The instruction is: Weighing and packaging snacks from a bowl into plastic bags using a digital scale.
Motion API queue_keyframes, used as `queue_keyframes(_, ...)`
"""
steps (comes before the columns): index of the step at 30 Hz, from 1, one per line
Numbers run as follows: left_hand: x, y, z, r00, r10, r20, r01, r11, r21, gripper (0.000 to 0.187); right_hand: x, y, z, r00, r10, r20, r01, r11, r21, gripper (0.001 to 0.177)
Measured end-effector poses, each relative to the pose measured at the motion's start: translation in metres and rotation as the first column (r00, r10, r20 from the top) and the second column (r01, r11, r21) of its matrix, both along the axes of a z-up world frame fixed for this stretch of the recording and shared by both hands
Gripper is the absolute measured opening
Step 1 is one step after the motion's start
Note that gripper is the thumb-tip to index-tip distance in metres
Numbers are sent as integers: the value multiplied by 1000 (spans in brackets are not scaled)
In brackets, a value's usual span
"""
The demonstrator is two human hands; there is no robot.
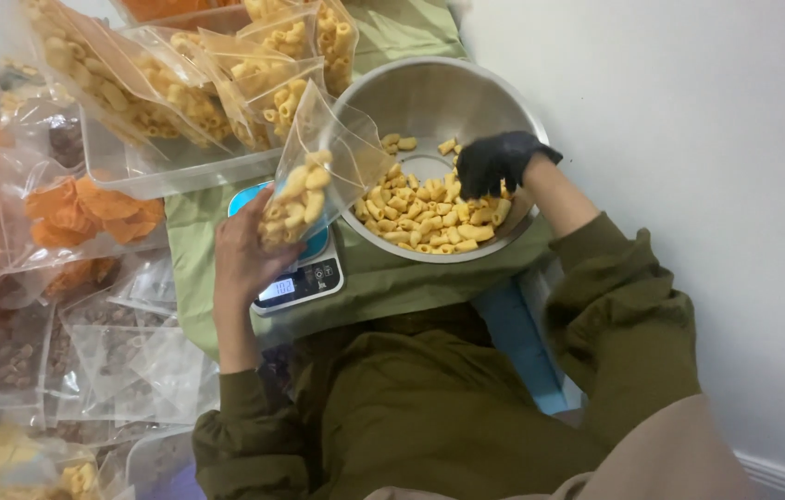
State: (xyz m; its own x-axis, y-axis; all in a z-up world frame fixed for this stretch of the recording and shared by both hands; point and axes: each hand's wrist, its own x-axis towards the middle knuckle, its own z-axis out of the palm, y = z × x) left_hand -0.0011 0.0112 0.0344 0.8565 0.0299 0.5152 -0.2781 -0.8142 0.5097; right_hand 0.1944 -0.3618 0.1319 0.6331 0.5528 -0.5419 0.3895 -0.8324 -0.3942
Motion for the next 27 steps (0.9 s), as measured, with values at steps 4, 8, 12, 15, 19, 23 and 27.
queue_keyframes(4, -5, -6, 12, 999, -23, 36, 23, 1000, 2, 106, -20, 1, -31, 986, 100, -132, -98, 995, 21, 41)
queue_keyframes(8, -5, -7, 14, 999, -24, 29, 24, 1000, 7, 106, -34, 4, -45, 925, 238, -298, -221, 971, 91, 42)
queue_keyframes(12, -1, -3, 5, 998, -34, 46, 34, 999, 14, 107, -48, 29, 14, 979, 130, -159, -110, 986, 128, 54)
queue_keyframes(15, -3, -2, 6, 999, -20, 25, 20, 1000, 9, 107, -15, 17, 5, 999, 16, -34, -4, 943, 333, 50)
queue_keyframes(19, -4, -6, 10, 998, -27, 52, 26, 999, 20, 104, -2, 27, -29, 995, -99, 29, 87, 956, 279, 87)
queue_keyframes(23, -7, -7, 10, 998, -7, 61, 9, 999, -36, 104, -1, 55, -89, 994, 44, 100, -63, 980, 191, 128)
queue_keyframes(27, -7, -5, 10, 999, -3, 50, 5, 999, -52, 106, -35, 82, -71, 974, 127, 185, -146, 985, 93, 96)
